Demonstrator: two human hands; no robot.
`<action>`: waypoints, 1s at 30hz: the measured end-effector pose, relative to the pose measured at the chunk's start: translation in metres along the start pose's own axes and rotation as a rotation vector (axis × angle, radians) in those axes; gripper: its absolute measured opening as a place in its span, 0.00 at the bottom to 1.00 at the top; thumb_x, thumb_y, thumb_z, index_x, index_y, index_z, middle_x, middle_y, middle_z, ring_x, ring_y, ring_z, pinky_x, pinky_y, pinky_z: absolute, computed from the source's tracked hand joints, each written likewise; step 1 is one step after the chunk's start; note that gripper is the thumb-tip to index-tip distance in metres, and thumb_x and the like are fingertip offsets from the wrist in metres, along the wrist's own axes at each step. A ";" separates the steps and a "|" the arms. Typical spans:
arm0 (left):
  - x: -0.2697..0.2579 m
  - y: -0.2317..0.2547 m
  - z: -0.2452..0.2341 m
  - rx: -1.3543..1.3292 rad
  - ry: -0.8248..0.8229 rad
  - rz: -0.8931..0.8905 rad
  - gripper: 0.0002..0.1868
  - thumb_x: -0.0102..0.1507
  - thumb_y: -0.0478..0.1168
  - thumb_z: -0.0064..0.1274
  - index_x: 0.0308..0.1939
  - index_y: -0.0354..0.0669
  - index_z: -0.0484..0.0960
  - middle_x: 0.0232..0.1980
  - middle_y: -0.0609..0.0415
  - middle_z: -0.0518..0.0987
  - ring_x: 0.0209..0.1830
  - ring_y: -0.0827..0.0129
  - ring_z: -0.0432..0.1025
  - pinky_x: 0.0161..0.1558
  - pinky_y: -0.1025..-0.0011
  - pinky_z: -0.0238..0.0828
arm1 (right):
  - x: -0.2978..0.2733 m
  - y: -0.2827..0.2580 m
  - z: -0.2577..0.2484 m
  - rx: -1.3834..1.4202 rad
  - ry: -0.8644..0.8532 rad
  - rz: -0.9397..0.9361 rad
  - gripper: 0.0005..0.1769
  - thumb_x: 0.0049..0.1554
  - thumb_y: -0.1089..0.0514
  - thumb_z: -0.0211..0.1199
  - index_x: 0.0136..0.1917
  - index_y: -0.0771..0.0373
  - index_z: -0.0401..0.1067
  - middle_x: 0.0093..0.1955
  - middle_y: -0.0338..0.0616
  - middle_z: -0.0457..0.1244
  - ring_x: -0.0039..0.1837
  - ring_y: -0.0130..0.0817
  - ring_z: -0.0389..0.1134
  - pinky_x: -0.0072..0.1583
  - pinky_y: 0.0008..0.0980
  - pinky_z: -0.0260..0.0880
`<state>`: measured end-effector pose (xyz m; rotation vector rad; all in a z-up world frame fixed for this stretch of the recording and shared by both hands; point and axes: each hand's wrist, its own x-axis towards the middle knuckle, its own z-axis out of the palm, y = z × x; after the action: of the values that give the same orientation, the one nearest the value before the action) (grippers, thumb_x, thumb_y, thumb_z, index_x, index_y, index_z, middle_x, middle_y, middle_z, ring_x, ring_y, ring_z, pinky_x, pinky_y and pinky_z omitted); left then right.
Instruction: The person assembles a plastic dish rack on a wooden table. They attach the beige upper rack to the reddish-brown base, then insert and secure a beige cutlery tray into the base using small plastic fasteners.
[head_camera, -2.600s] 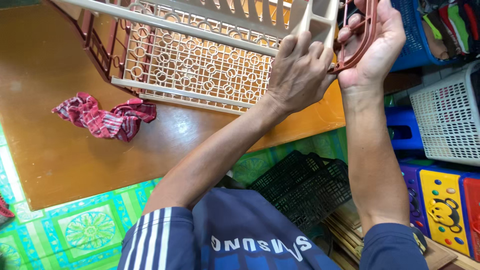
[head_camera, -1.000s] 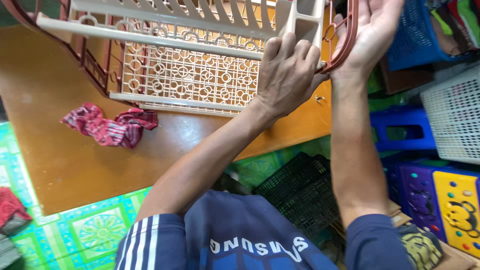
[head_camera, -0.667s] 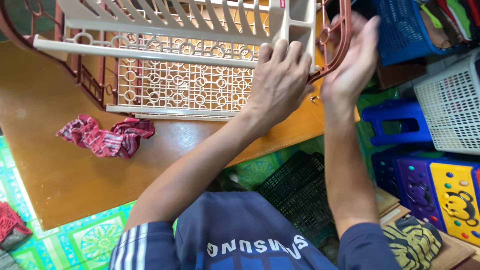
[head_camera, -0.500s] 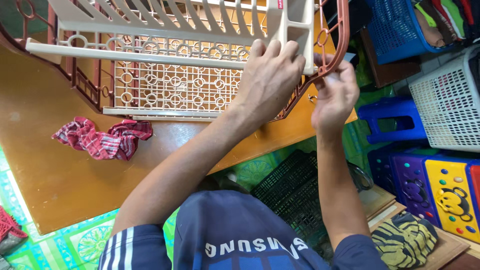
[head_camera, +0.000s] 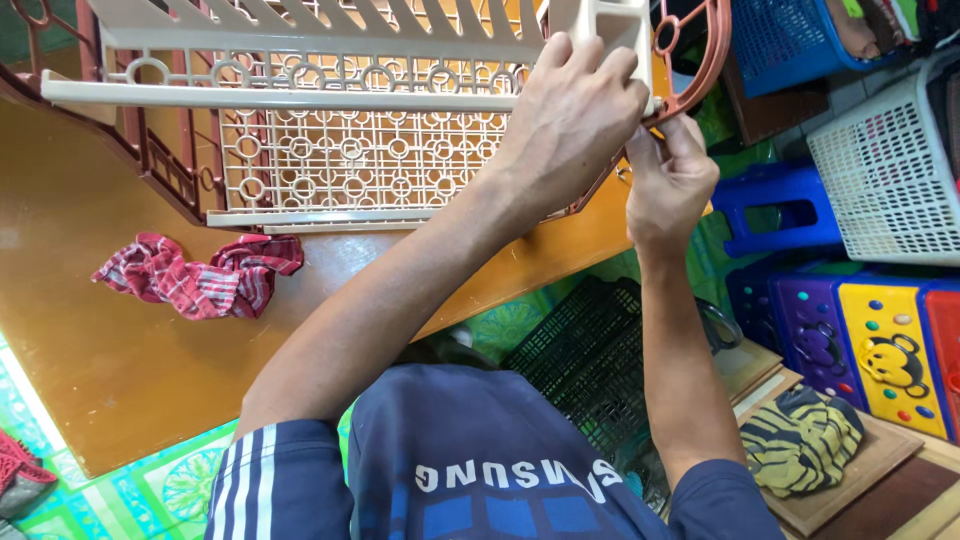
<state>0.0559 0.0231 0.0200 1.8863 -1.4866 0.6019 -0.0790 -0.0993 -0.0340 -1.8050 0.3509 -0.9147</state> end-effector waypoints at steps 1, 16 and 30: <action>0.001 -0.001 0.001 -0.004 0.014 0.006 0.07 0.57 0.41 0.58 0.34 0.42 0.84 0.39 0.51 0.75 0.47 0.56 0.69 0.50 0.59 0.62 | 0.002 -0.001 0.001 0.002 0.001 -0.001 0.11 0.68 0.71 0.65 0.64 0.73 0.75 0.57 0.36 0.63 0.55 0.20 0.64 0.58 0.21 0.68; -0.099 0.008 -0.016 -0.334 -0.098 -0.018 0.11 0.66 0.45 0.63 0.41 0.44 0.79 0.47 0.50 0.77 0.50 0.57 0.71 0.53 0.60 0.67 | -0.018 0.043 0.000 0.662 -0.015 0.451 0.23 0.72 0.48 0.43 0.67 0.69 0.64 0.56 0.45 0.66 0.61 0.36 0.69 0.63 0.37 0.73; -0.126 -0.018 0.065 -0.158 -0.585 -0.081 0.10 0.67 0.44 0.49 0.44 0.40 0.76 0.44 0.52 0.77 0.48 0.62 0.73 0.37 0.65 0.73 | 0.007 0.081 0.052 0.816 -0.038 0.571 0.26 0.69 0.50 0.42 0.76 0.63 0.61 0.72 0.47 0.63 0.70 0.36 0.67 0.58 0.30 0.69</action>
<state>0.0391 0.0622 -0.1158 2.0818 -1.7334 -0.1261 -0.0228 -0.1033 -0.1120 -0.8934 0.3695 -0.4968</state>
